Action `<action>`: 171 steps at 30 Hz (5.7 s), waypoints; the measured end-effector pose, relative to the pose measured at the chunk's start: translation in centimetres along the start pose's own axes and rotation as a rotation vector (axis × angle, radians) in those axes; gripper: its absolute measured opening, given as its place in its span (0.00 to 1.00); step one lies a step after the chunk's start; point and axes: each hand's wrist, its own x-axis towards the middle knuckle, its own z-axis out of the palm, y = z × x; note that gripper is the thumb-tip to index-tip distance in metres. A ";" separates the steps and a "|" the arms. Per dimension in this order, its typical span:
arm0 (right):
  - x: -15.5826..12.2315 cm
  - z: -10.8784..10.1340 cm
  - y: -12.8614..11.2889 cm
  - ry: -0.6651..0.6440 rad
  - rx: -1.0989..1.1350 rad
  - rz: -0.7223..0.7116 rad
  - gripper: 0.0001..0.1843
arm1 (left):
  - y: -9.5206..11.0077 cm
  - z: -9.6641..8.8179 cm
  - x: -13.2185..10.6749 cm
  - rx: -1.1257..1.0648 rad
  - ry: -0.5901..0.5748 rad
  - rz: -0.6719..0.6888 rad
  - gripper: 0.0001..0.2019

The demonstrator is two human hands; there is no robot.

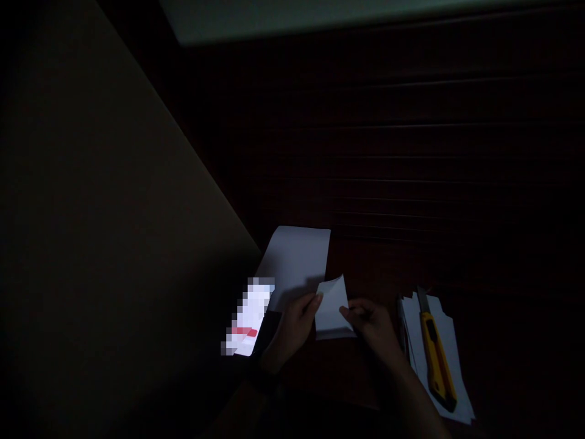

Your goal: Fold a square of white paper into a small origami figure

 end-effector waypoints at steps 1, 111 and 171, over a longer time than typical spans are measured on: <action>0.0 0.0 -0.1 -0.010 0.003 0.002 0.17 | -0.2 -0.1 0.1 -0.030 -0.008 -0.019 0.19; 0.4 0.9 -0.7 0.016 -0.111 -0.002 0.23 | -2.6 0.4 2.0 -0.413 0.037 -0.189 0.13; 0.7 2.3 1.8 -0.010 -0.398 -0.128 0.18 | -1.5 -1.1 1.7 -0.184 -0.187 -0.066 0.14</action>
